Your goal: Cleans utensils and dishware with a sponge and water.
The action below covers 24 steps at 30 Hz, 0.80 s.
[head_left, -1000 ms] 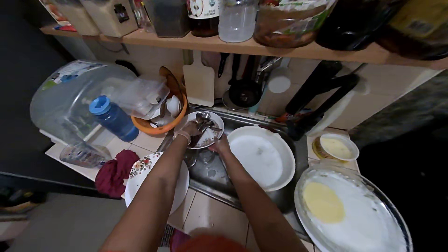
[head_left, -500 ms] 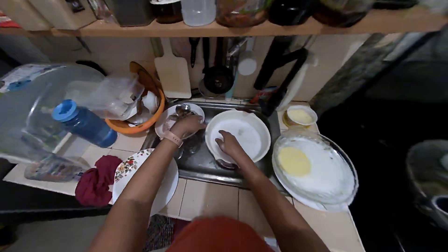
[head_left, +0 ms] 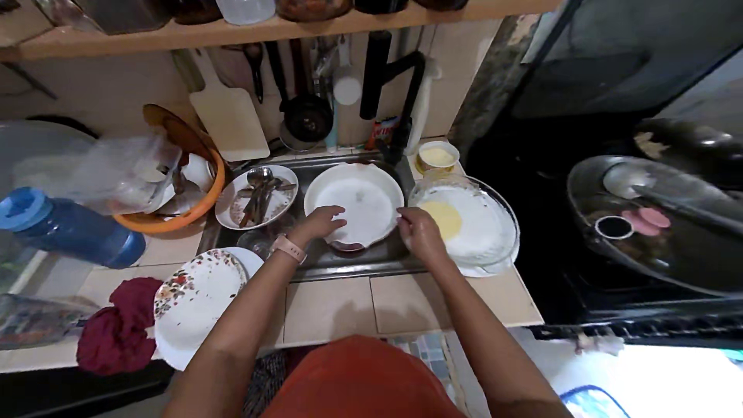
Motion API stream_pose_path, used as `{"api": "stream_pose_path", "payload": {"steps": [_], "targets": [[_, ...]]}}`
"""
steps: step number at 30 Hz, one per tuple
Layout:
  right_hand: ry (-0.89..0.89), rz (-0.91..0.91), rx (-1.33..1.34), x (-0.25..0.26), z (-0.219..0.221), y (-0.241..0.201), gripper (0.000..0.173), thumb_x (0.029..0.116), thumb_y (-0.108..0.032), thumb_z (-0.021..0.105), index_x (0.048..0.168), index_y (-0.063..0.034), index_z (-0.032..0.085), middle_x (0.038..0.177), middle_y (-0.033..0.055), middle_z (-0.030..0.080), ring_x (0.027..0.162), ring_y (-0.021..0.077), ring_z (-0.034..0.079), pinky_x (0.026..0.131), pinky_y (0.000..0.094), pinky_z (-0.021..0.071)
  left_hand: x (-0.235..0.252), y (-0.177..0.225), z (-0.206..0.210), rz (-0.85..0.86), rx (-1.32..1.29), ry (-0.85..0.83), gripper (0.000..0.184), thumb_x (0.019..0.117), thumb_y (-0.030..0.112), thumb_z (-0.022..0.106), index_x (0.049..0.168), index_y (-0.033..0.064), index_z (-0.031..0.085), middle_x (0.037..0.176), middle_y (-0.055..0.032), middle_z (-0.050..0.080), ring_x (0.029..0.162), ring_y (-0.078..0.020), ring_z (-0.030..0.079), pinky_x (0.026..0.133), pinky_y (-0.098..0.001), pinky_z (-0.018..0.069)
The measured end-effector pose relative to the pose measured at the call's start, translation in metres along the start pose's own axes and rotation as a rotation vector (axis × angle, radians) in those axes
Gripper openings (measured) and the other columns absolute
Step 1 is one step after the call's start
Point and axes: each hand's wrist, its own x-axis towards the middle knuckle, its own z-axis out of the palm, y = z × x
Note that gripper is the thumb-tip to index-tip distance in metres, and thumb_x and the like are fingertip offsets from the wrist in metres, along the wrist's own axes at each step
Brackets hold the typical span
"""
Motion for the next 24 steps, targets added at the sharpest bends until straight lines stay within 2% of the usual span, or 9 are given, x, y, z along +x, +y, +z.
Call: {"api": "stream_pose_path", "payload": {"steps": [6, 10, 13, 15, 17, 18, 19, 21, 24], "targets": [[0.287, 0.311, -0.116, -0.039, -0.035, 0.06, 0.03, 0.1035, -0.01, 0.056, 0.125, 0.0071, 0.067, 0.129, 0.0341, 0.061, 0.128, 0.0533, 0.052, 0.107, 0.0658, 0.04, 0.009, 0.02, 0.028, 0.095, -0.066, -0.051, 0.046, 0.1055, 0.019, 0.058, 0.144, -0.0041, 0.052, 0.144, -0.0268, 0.055, 0.132, -0.0411, 0.054, 0.113, -0.054, 0.0405], [0.396, 0.581, -0.117, -0.064, -0.056, 0.096, 0.041, 0.1008, -0.015, 0.062, 0.136, 0.0062, 0.06, 0.148, 0.0392, 0.042, 0.137, 0.0596, 0.039, 0.107, 0.0722, 0.0343, 0.018, 0.059, 0.049, 0.155, -0.032, 0.051, 0.05, 0.1049, 0.02, 0.06, 0.149, -0.0012, 0.048, 0.151, -0.024, 0.05, 0.14, -0.0386, 0.049, 0.117, -0.0543, 0.0367], [0.401, 0.769, 0.0, -0.074, -0.063, 0.111, 0.054, 0.0997, -0.015, 0.066, 0.145, 0.0089, 0.048, 0.147, 0.0412, 0.04, 0.133, 0.0579, 0.045, 0.107, 0.0667, 0.0402, 0.031, 0.096, 0.069, 0.318, 0.061, 0.125, 0.049, 0.1058, 0.019, 0.057, 0.148, -0.0027, 0.048, 0.154, -0.0249, 0.047, 0.147, -0.0381, 0.041, 0.121, -0.0504, 0.032], [0.345, 0.863, 0.13, -0.076, -0.063, 0.116, 0.06, 0.1029, -0.019, 0.062, 0.15, 0.0085, 0.038, 0.141, 0.04, 0.048, 0.127, 0.053, 0.054, 0.105, 0.0626, 0.045, 0.043, 0.122, 0.082, 0.39, 0.15, 0.059, 0.046, 0.1066, 0.02, 0.056, 0.148, 0.0001, 0.051, 0.155, -0.0251, 0.044, 0.148, -0.0395, 0.038, 0.122, -0.0508, 0.0319], [0.274, 0.914, 0.265, -0.072, -0.06, 0.123, 0.06, 0.1067, -0.023, 0.056, 0.153, 0.0072, 0.031, 0.131, 0.0362, 0.057, 0.109, 0.0446, 0.066, 0.095, 0.0553, 0.0528, 0.061, 0.141, 0.096, 0.42, 0.273, -0.062, 0.047, 0.1074, 0.024, 0.054, 0.151, 0.0079, 0.05, 0.16, -0.0267, 0.036, 0.15, -0.0446, 0.031, 0.122, -0.0566, 0.0271], [0.259, 0.919, 0.313, -0.069, -0.056, 0.126, 0.058, 0.1072, -0.023, 0.055, 0.152, 0.0072, 0.032, 0.125, 0.0345, 0.059, 0.1, 0.041, 0.067, 0.088, 0.0521, 0.0545, 0.071, 0.149, 0.104, 0.411, 0.35, -0.125, 0.048, 0.1078, 0.028, 0.053, 0.154, 0.0141, 0.048, 0.163, -0.0275, 0.03, 0.151, -0.0484, 0.027, 0.121, -0.0626, 0.023], [0.256, 0.928, 0.338, -0.066, -0.055, 0.128, 0.057, 0.1066, -0.021, 0.056, 0.151, 0.0073, 0.033, 0.125, 0.034, 0.059, 0.1, 0.0403, 0.067, 0.088, 0.0515, 0.0543, 0.081, 0.155, 0.111, 0.379, 0.435, -0.189, 0.05, 0.1085, 0.033, 0.05, 0.157, 0.0216, 0.044, 0.166, -0.0263, 0.023, 0.152, -0.0512, 0.021, 0.12, -0.0693, 0.0173], [0.27, 0.939, 0.346, -0.06, -0.055, 0.131, 0.058, 0.103, -0.014, 0.059, 0.151, 0.0085, 0.034, 0.134, 0.0348, 0.056, 0.118, 0.0436, 0.062, 0.101, 0.0552, 0.0494, 0.1, 0.168, 0.121, 0.284, 0.565, -0.283, 0.054, 0.1095, 0.041, 0.044, 0.161, 0.0334, 0.033, 0.171, -0.0204, 0.007, 0.154, -0.0528, 0.011, 0.116, -0.0767, 0.012], [0.257, 0.945, 0.319, -0.057, -0.06, 0.131, 0.055, 0.1045, -0.013, 0.056, 0.151, 0.0074, 0.036, 0.141, 0.0339, 0.054, 0.132, 0.0442, 0.055, 0.11, 0.0557, 0.0431, 0.124, 0.175, 0.13, 0.229, 0.618, -0.258, 0.058, 0.1104, 0.042, 0.04, 0.164, 0.0327, 0.023, 0.172, -0.0163, 0.004, 0.155, -0.05, 0.004, 0.117, -0.0768, 0.0092]]}}
